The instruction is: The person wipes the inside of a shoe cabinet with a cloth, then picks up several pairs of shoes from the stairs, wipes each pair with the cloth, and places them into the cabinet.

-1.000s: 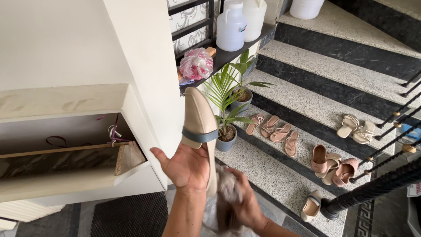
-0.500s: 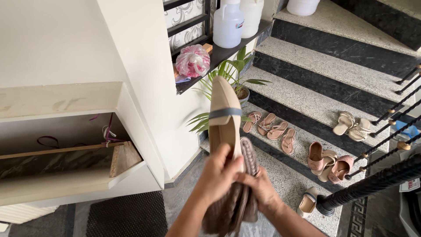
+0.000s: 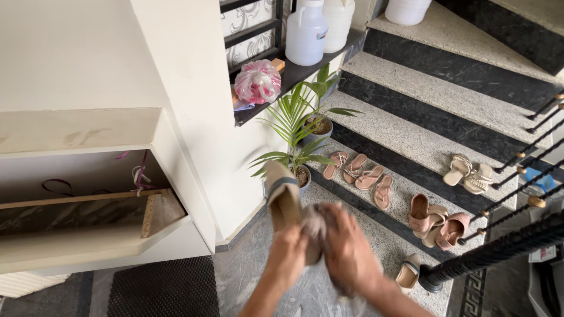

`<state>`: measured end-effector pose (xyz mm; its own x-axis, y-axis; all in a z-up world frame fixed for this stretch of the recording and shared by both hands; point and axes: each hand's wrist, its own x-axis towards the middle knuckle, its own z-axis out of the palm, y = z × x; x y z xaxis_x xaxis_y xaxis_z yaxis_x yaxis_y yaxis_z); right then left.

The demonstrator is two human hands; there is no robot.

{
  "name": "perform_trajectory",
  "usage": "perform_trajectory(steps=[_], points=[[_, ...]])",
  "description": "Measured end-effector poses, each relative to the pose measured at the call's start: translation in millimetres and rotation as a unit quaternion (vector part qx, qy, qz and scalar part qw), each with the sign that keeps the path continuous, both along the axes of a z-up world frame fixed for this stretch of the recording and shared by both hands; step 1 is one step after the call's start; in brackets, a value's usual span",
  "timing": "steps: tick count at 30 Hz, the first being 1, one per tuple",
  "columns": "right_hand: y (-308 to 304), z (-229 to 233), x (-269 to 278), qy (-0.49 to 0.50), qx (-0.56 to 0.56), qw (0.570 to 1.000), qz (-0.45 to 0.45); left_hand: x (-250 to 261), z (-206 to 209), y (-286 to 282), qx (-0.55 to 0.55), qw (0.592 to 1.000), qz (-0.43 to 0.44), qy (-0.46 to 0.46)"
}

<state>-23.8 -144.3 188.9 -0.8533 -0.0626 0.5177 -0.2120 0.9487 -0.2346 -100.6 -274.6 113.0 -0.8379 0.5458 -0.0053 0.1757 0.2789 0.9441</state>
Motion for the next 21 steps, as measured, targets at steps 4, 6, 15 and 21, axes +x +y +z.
perform_trajectory(steps=[4,6,15,21], points=[[35.5,-3.6,-23.8,-0.065,-0.049,0.997,0.001,20.4,-2.2,15.6,-0.001,0.999,-0.046,-0.014],[46.9,-7.7,-21.2,-0.06,-0.051,0.997,0.017,16.6,-2.9,20.7,0.073,0.996,-0.032,-0.05],[-5.1,-12.0,47.7,0.02,0.146,0.988,0.038,-12.4,-19.1,11.4,0.248,0.915,0.119,-0.295],[13.4,-12.9,17.1,-0.03,0.093,0.993,-0.064,-8.5,-5.9,24.6,0.157,0.985,0.059,-0.051]])
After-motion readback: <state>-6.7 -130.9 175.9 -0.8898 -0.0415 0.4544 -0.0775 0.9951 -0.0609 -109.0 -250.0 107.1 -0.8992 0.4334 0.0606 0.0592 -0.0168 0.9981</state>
